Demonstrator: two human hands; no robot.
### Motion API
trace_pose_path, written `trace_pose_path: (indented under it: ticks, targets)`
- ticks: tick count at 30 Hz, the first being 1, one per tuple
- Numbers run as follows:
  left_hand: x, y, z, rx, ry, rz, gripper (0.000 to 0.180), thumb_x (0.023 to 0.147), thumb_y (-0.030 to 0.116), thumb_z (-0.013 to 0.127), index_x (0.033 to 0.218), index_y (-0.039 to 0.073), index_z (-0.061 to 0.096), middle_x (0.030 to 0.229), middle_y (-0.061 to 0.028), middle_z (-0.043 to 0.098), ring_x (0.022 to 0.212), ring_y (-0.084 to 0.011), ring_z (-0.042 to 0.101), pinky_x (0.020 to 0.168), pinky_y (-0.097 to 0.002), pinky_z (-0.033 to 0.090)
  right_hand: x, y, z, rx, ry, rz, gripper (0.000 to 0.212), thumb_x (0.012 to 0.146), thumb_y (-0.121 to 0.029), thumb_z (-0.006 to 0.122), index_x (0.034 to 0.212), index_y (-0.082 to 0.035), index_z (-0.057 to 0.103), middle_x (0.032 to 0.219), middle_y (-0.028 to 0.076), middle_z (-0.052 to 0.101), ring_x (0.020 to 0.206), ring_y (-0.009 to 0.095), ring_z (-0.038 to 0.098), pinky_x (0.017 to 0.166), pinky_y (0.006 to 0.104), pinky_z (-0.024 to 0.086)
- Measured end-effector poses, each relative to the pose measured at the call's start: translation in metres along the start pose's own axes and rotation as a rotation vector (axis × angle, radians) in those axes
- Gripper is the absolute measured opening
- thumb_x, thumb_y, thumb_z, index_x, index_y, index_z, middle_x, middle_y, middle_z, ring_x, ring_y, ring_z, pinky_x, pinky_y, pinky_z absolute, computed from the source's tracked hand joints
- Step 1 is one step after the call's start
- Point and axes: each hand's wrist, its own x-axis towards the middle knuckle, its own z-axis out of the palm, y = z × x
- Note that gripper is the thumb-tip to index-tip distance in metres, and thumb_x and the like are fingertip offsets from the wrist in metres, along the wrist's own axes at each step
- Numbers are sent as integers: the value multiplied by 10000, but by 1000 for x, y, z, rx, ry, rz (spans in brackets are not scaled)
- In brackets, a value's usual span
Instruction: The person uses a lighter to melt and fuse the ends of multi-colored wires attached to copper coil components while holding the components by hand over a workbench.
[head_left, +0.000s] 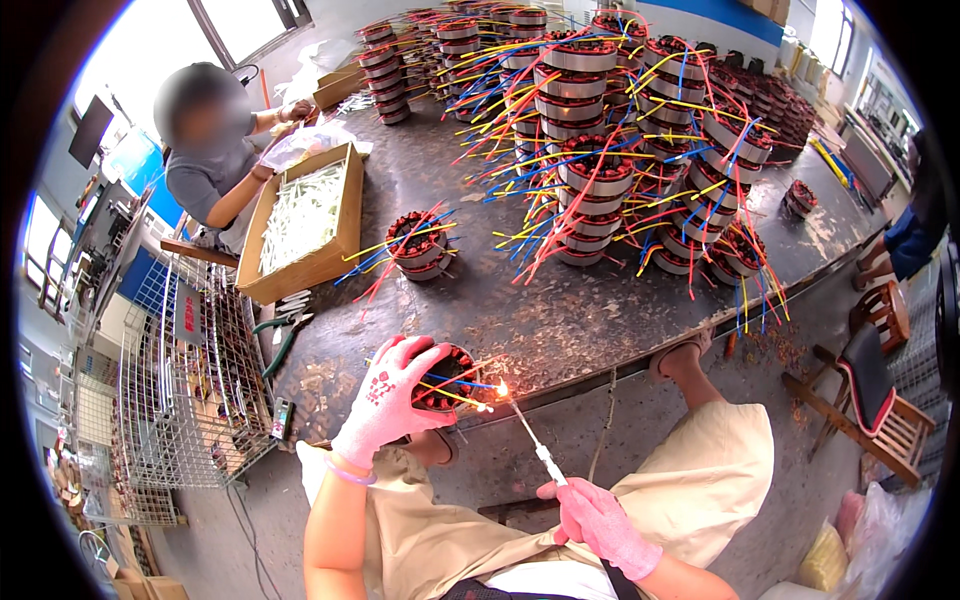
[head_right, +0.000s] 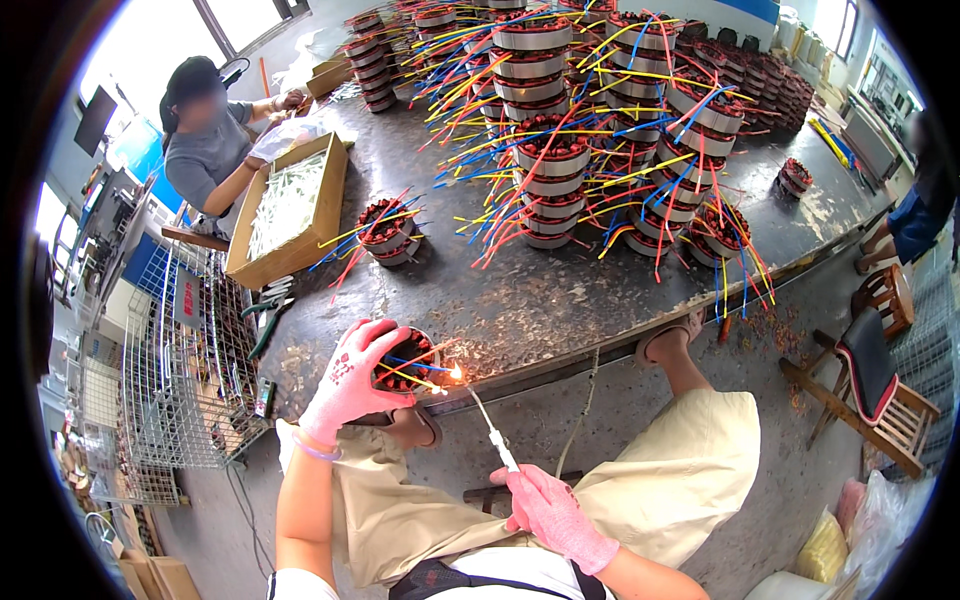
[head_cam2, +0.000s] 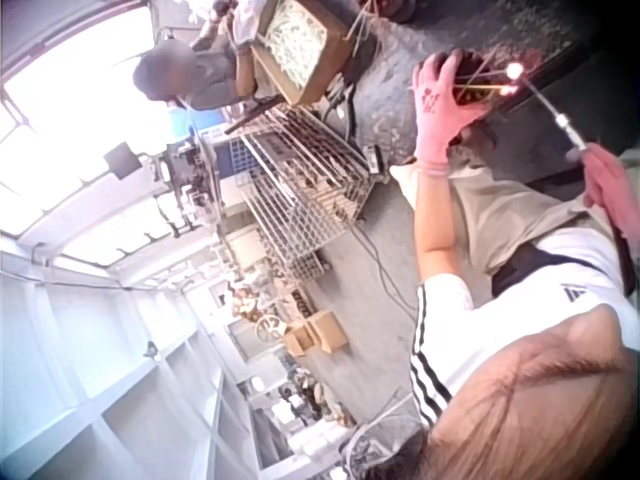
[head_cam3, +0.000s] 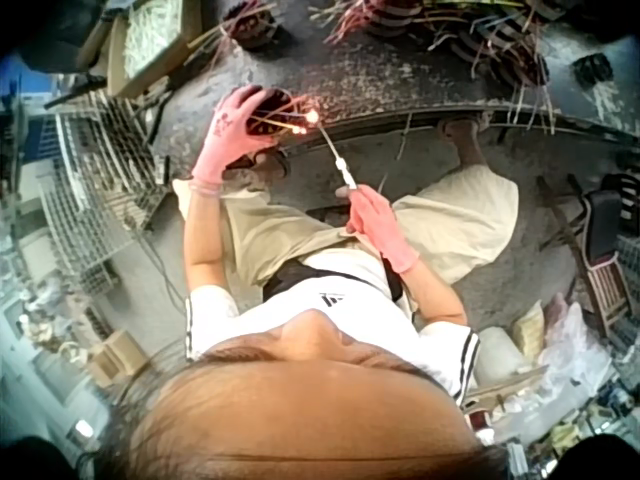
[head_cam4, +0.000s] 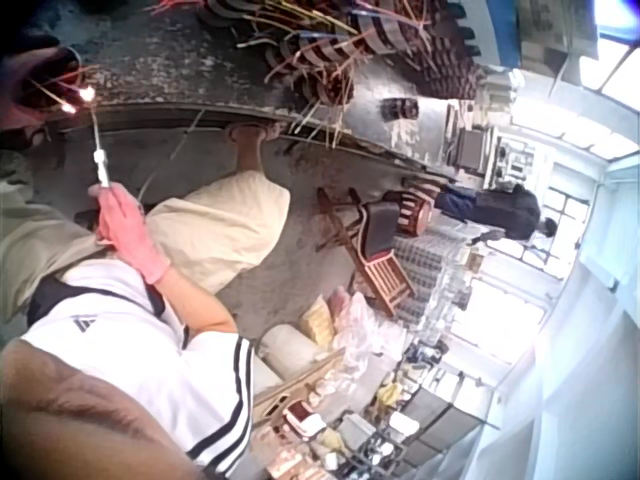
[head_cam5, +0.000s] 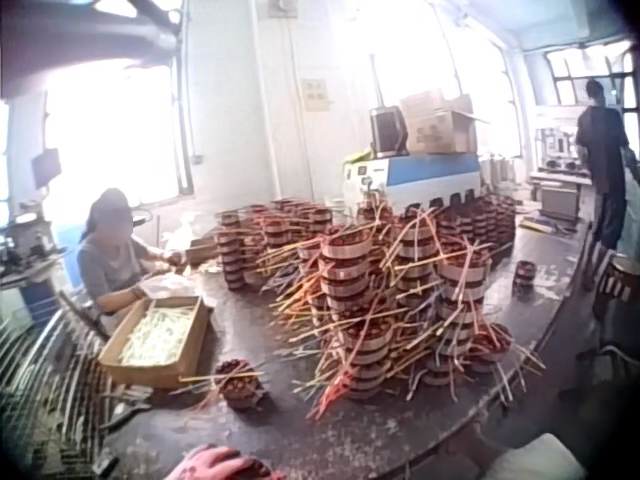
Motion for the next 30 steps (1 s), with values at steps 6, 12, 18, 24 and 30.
trace_pose_path:
  ticks: [6,12,18,24,30]
  targets:
    - [-3,-4,2,8,9,-3,916,529,264,909,1364,129,560,1371,-160,524,1297,-422,451,1114,-504,364,0,-2,1,18,-3,10,347,1062,-267,470,1231,6,600,602,-18,431,542,66,421,616,276,519]
    - [-2,-1,0,4,16,9,911,528,257,907,1360,120,561,1363,-159,525,1280,-411,464,1099,-496,375,4,3,-2,21,-27,23,358,1063,-270,456,1232,10,602,600,-16,432,543,68,425,626,280,525]
    - [0,0,0,-23,14,17,907,528,255,906,1357,128,561,1352,-158,527,1266,-407,473,1091,-497,383,2,0,-1,-23,-14,-4,366,1065,-274,450,1222,17,607,600,-11,438,549,71,445,630,277,531]
    - [-1,-1,0,-18,23,17,895,539,271,911,1353,151,560,1338,-151,529,1249,-411,479,1076,-513,398,1,0,-2,0,-18,12,363,1064,-270,451,1220,18,609,603,-13,439,550,69,447,628,279,532]
    - [-2,-2,1,-5,3,-4,920,522,252,907,1358,107,553,1365,-162,522,1287,-406,462,1104,-486,369,2,-3,0,-28,-30,17,356,1064,-256,448,1242,15,594,610,-21,422,560,64,424,644,289,529]
